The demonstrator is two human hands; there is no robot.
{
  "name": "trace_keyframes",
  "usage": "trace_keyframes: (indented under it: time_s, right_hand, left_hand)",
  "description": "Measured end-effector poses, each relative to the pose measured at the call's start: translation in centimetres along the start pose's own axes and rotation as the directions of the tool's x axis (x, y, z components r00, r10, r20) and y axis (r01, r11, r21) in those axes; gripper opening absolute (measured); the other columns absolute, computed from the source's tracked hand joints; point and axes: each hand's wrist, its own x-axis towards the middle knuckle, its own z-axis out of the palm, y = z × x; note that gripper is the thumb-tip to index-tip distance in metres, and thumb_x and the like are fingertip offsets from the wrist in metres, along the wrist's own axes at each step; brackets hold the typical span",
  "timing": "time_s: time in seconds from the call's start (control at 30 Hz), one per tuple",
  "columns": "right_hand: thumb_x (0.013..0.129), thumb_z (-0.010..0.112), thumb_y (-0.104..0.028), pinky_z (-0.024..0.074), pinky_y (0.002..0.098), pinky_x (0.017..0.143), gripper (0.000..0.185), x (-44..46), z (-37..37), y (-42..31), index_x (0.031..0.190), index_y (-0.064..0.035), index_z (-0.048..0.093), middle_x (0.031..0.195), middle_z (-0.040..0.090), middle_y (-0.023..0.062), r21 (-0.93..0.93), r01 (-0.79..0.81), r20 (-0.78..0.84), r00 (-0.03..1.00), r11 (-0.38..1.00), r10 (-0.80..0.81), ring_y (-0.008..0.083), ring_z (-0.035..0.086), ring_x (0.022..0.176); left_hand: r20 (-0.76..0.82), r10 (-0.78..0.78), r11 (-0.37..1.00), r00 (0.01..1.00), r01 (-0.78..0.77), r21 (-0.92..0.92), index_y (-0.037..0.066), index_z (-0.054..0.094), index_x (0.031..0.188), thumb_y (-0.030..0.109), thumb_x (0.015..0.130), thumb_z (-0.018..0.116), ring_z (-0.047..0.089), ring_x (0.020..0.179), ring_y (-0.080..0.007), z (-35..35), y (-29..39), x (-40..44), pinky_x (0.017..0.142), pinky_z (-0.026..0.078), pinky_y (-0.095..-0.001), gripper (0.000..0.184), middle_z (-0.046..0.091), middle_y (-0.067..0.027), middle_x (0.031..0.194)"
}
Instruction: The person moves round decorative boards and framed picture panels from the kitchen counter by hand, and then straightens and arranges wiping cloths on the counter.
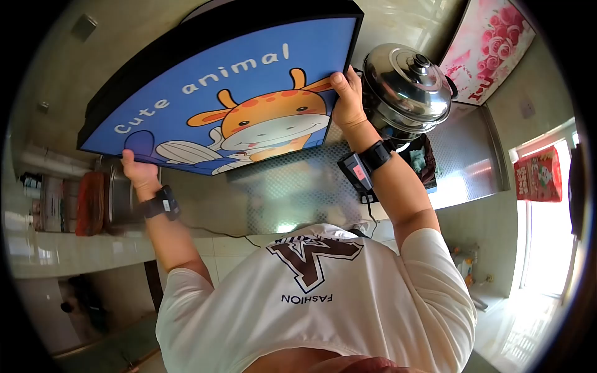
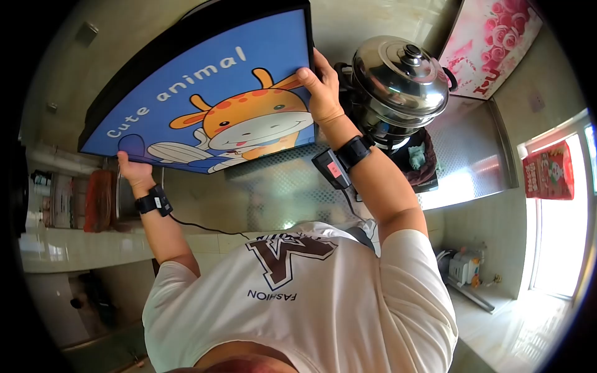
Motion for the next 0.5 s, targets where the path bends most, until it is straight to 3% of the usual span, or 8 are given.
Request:
trace_keyframes:
  time_s: [0.13, 0.2, 0.37, 0.5]
  right_hand:
    - [0.072, 0.075, -0.057, 0.0404, 0.0336, 0.099, 0.091, -1.4, 0.4, 1.1, 0.134, 0.0045, 0.050, 0.117, 0.060, 0.0144, -0.060, 0.009, -0.029, 1.000, 0.998, -0.010, 0.0219, 0.055, 0.109]
    - [0.072, 0.075, -0.057, 0.0413, 0.0331, 0.097, 0.090, -1.5, 0.8, 1.9, 0.133, 0.0046, 0.051, 0.114, 0.061, 0.0138, -0.094, -0.001, -0.058, 0.998, 0.996, -0.004, 0.0208, 0.055, 0.106]
    - [0.073, 0.075, -0.057, 0.0441, 0.0323, 0.092, 0.082, -1.4, 0.8, 3.9, 0.124, 0.0047, 0.055, 0.107, 0.061, 0.0110, -0.138, -0.001, -0.097, 0.995, 0.990, -0.012, 0.0187, 0.056, 0.099]
    - [0.076, 0.072, -0.060, 0.0447, 0.0303, 0.090, 0.080, -1.5, 1.3, 4.3, 0.123, 0.0030, 0.054, 0.106, 0.061, 0.0096, -0.110, -0.035, -0.077, 0.997, 0.993, 0.027, 0.0179, 0.056, 0.097]
  left_hand:
    - [0.036, -0.064, 0.994, 0.997, 0.067, -0.085, -0.001, 0.045, 0.135, 0.045, 0.076, 0.078, 0.053, 0.119, -0.0305, -1.7, -1.9, 0.0, 0.102, 0.044, -0.0458, 0.082, 0.054, -0.0128, 0.131]
    - [0.105, -0.076, 0.994, 0.992, 0.083, -0.070, -0.001, 0.044, 0.136, 0.046, 0.075, 0.079, 0.053, 0.119, -0.0294, -1.5, -2.7, 0.3, 0.102, 0.043, -0.0441, 0.084, 0.053, -0.0125, 0.130]
    - [0.075, -0.096, 0.994, 0.993, 0.100, -0.047, -0.002, 0.044, 0.135, 0.046, 0.074, 0.080, 0.053, 0.118, -0.0287, -0.7, -3.1, 0.4, 0.102, 0.044, -0.0422, 0.085, 0.054, -0.0126, 0.129]
    - [0.066, -0.096, 0.995, 0.993, 0.095, 0.027, -0.005, 0.046, 0.132, 0.047, 0.080, 0.075, 0.055, 0.117, -0.0299, -0.8, -3.2, 0.1, 0.101, 0.045, -0.0432, 0.079, 0.056, -0.0141, 0.128]
